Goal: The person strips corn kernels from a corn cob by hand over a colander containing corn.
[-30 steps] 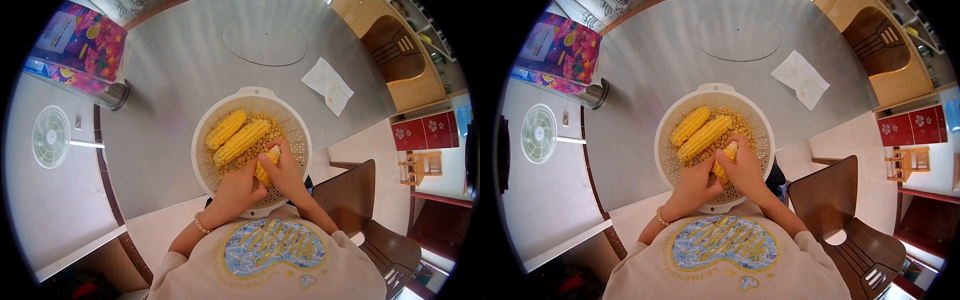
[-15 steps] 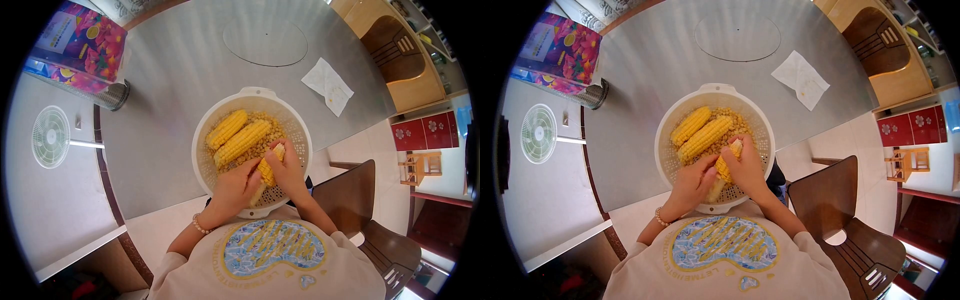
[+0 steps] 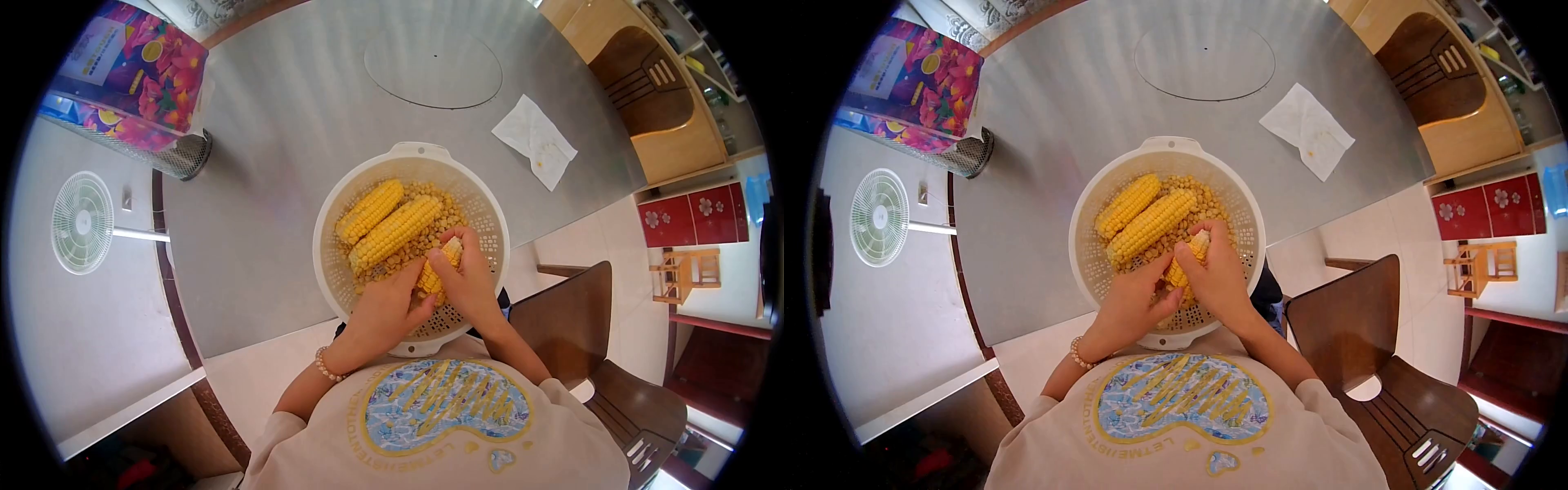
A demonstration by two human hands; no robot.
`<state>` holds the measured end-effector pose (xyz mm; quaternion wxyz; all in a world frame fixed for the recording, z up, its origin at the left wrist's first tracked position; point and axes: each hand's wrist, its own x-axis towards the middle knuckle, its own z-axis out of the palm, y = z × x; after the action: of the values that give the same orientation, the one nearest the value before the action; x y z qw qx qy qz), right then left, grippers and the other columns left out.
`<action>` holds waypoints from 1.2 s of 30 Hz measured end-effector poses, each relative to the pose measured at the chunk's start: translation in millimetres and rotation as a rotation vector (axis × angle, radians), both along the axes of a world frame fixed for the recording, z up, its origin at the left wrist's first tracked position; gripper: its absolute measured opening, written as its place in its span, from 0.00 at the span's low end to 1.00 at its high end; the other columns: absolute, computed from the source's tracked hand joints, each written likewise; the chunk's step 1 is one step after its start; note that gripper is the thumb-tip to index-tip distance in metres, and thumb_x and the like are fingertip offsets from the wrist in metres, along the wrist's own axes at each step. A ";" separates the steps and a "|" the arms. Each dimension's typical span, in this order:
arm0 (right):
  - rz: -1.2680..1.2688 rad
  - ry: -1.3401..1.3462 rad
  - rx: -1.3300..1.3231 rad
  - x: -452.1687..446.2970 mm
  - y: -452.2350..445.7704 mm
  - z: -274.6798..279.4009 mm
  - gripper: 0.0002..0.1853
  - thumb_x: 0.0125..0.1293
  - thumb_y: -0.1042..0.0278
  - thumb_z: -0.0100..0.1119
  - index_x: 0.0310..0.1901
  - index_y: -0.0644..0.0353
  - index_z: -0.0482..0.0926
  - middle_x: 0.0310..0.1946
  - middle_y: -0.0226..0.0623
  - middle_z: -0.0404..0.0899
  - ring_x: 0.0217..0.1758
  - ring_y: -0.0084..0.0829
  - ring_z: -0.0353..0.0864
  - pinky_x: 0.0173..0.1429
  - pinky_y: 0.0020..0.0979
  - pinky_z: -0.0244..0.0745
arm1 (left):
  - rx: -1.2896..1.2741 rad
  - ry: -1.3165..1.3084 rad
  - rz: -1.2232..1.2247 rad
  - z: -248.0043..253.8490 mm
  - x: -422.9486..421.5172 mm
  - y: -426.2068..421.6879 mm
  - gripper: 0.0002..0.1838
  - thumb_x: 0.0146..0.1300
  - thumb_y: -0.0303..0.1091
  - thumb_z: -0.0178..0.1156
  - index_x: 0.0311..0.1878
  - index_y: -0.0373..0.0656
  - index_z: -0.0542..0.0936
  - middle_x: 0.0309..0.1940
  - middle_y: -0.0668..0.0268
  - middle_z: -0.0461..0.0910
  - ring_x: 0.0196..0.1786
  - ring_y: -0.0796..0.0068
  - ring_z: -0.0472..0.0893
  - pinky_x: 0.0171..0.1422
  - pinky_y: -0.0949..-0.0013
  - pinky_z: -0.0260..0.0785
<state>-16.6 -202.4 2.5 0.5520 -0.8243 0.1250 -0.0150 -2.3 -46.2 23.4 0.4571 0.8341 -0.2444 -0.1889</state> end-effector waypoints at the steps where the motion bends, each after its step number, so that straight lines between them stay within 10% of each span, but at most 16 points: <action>1: 0.000 0.000 -0.001 0.1 0.1 -0.3 0.17 0.62 0.60 0.56 0.47 0.60 0.66 0.32 0.47 0.75 0.33 0.39 0.77 0.39 0.36 0.70 | -0.001 0.000 0.000 0.6 -0.3 -0.5 0.27 0.57 0.36 0.60 0.57 0.33 0.68 0.33 0.51 0.79 0.37 0.54 0.80 0.41 0.58 0.72; 16: -0.065 0.004 0.207 1.6 -3.3 -11.8 0.14 0.63 0.63 0.55 0.46 0.60 0.67 0.34 0.41 0.74 0.33 0.28 0.74 0.39 0.29 0.71 | -0.185 0.117 0.256 -6.0 -1.4 -0.3 0.12 0.62 0.29 0.50 0.47 0.36 0.77 0.39 0.52 0.80 0.40 0.56 0.80 0.46 0.62 0.72; 30: -0.101 -0.018 0.669 8.1 -1.0 -13.2 0.19 0.63 0.62 0.59 0.49 0.66 0.68 0.40 0.36 0.76 0.40 0.24 0.76 0.45 0.27 0.72 | -0.021 0.051 0.090 3.1 0.0 -1.7 0.30 0.62 0.45 0.57 0.60 0.34 0.66 0.38 0.50 0.79 0.38 0.51 0.79 0.43 0.60 0.71; 36: 0.100 0.037 0.239 5.7 -7.9 -2.2 0.23 0.62 0.56 0.60 0.51 0.66 0.71 0.42 0.42 0.79 0.44 0.32 0.79 0.49 0.32 0.72 | -0.052 0.235 -0.001 10.4 3.9 0.8 0.27 0.64 0.44 0.54 0.59 0.34 0.65 0.31 0.50 0.78 0.31 0.52 0.78 0.36 0.59 0.68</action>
<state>-10.9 -210.3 0.3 0.6439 -0.7580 0.0950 0.0427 1.6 -45.4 33.8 0.5040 0.7939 -0.1944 -0.2791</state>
